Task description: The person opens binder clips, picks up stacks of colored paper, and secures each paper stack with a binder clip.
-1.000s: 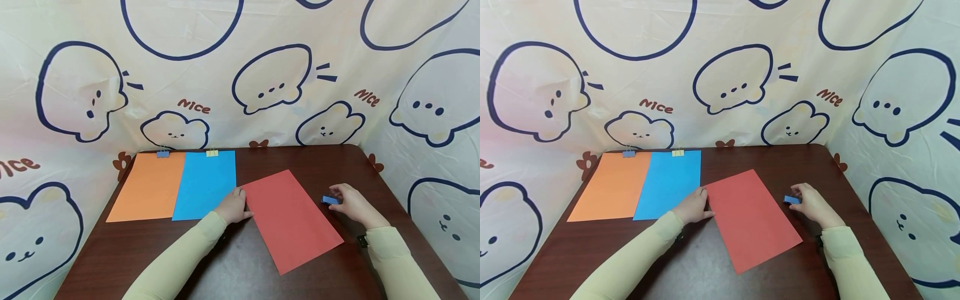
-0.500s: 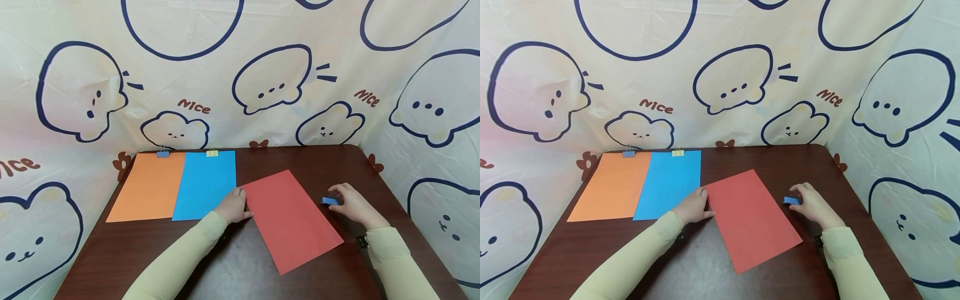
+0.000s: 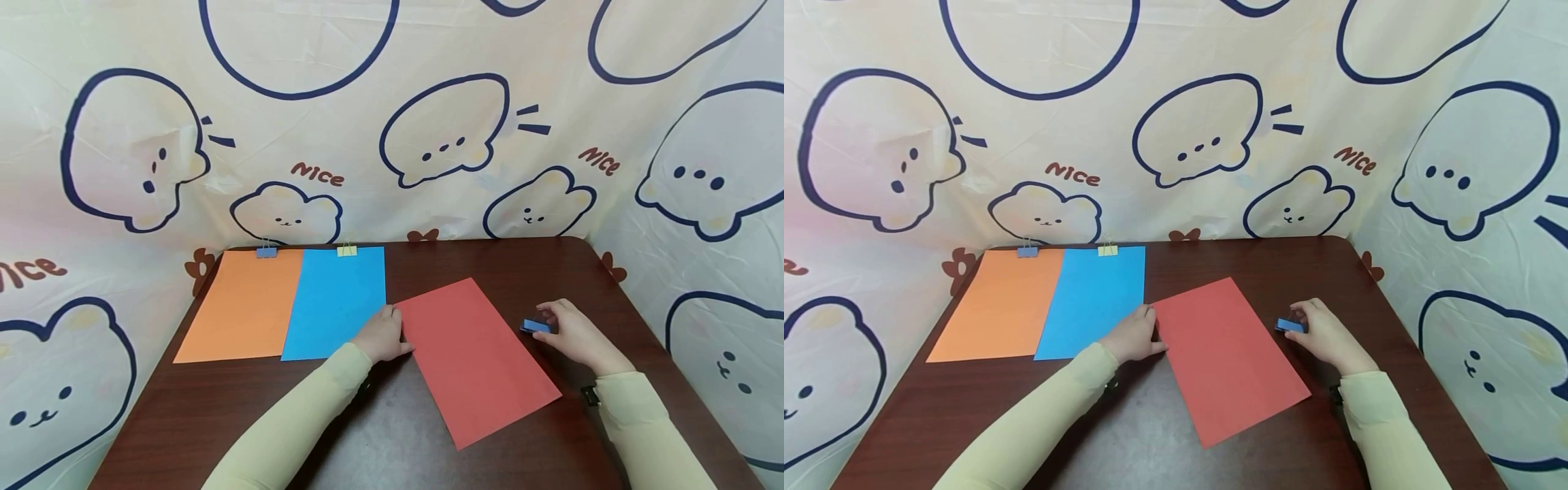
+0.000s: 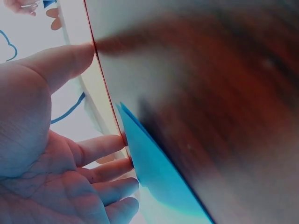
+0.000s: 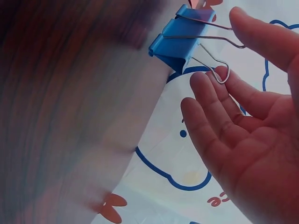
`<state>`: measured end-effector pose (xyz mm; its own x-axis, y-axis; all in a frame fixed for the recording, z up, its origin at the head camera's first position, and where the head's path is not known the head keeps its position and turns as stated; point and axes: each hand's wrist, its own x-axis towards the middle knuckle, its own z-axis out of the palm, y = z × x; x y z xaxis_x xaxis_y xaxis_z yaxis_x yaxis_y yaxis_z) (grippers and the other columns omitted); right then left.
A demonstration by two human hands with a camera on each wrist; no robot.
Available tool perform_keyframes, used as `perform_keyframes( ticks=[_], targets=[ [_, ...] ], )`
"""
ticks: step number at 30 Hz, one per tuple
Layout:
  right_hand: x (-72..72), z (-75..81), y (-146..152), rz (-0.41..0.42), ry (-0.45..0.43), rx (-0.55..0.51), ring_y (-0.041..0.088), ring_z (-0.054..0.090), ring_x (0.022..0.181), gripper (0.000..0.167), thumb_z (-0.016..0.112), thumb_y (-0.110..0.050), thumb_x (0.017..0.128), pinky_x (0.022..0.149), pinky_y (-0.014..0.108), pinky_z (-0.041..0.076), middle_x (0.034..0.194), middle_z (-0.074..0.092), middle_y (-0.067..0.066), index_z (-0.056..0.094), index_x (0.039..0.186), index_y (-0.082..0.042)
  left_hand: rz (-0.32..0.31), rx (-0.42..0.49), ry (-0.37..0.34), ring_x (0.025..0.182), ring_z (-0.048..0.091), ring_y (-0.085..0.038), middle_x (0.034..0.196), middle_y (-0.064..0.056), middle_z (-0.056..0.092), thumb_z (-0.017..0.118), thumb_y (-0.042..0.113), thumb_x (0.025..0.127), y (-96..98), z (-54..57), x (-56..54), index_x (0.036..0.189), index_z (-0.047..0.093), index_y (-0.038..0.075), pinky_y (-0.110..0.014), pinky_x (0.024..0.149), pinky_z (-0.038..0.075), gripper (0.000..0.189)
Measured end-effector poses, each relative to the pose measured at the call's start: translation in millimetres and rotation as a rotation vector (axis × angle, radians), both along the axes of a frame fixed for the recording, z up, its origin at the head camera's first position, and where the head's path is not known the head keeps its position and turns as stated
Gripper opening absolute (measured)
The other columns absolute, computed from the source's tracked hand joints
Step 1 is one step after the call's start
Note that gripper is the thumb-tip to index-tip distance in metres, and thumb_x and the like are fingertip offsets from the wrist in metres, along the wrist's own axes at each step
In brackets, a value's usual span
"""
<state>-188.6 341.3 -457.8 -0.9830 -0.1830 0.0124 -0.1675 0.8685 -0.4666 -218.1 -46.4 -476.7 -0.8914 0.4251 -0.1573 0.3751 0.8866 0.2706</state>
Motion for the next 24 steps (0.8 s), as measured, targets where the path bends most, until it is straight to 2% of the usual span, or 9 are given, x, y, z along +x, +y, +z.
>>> perform_keyframes(
  ticks=[6, 12, 17, 24],
  targets=[
    [0.3, 0.6, -3.6, -0.004, 0.006, -0.002, 0.038, 0.062, 0.107, 0.058, 0.083, -0.025, 0.089, 0.091, 0.055, 0.057, 0.121, 0.057, 0.025, 0.057, 0.132, 0.006, 0.041, 0.033, -0.001, 0.117, 0.058, -0.031, 0.134, -0.022, 0.053, 0.072, 0.041, 0.096, 2.6, 3.5, -3.2, 0.134, 0.053, -0.008, -0.041, 0.103, 0.052, 0.064],
    [1.3, 1.0, -9.7, -0.006, 0.01, -0.011, 0.039, 0.062, 0.108, 0.058, 0.082, -0.026, 0.09, 0.091, 0.055, 0.058, 0.123, 0.057, 0.025, 0.057, 0.132, 0.005, 0.07, 0.036, 0.025, 0.11, 0.056, -0.029, 0.125, -0.019, 0.054, 0.072, 0.04, 0.097, 4.3, 2.9, -8.7, 0.13, 0.057, -0.006, -0.041, 0.099, 0.051, 0.058],
    [1.4, -0.4, -14.5, -0.007, 0.018, -0.009, 0.037, 0.062, 0.107, 0.056, 0.08, -0.024, 0.091, 0.088, 0.053, 0.059, 0.123, 0.056, 0.025, 0.056, 0.132, 0.006, 0.086, 0.016, 0.051, 0.115, 0.053, -0.032, 0.126, -0.019, 0.054, 0.071, 0.04, 0.097, 6.0, 2.8, -11.3, 0.134, 0.055, -0.007, -0.043, 0.102, 0.049, 0.062],
    [0.7, -2.7, -22.9, -0.005, 0.022, -0.009, 0.036, 0.063, 0.106, 0.054, 0.08, -0.024, 0.091, 0.088, 0.052, 0.06, 0.122, 0.056, 0.023, 0.057, 0.131, 0.004, 0.122, -0.004, 0.049, 0.124, 0.049, -0.035, 0.133, -0.022, 0.052, 0.073, 0.042, 0.096, 9.7, 2.7, -13.2, 0.138, 0.053, -0.005, -0.044, 0.105, 0.047, 0.066]
  ],
)
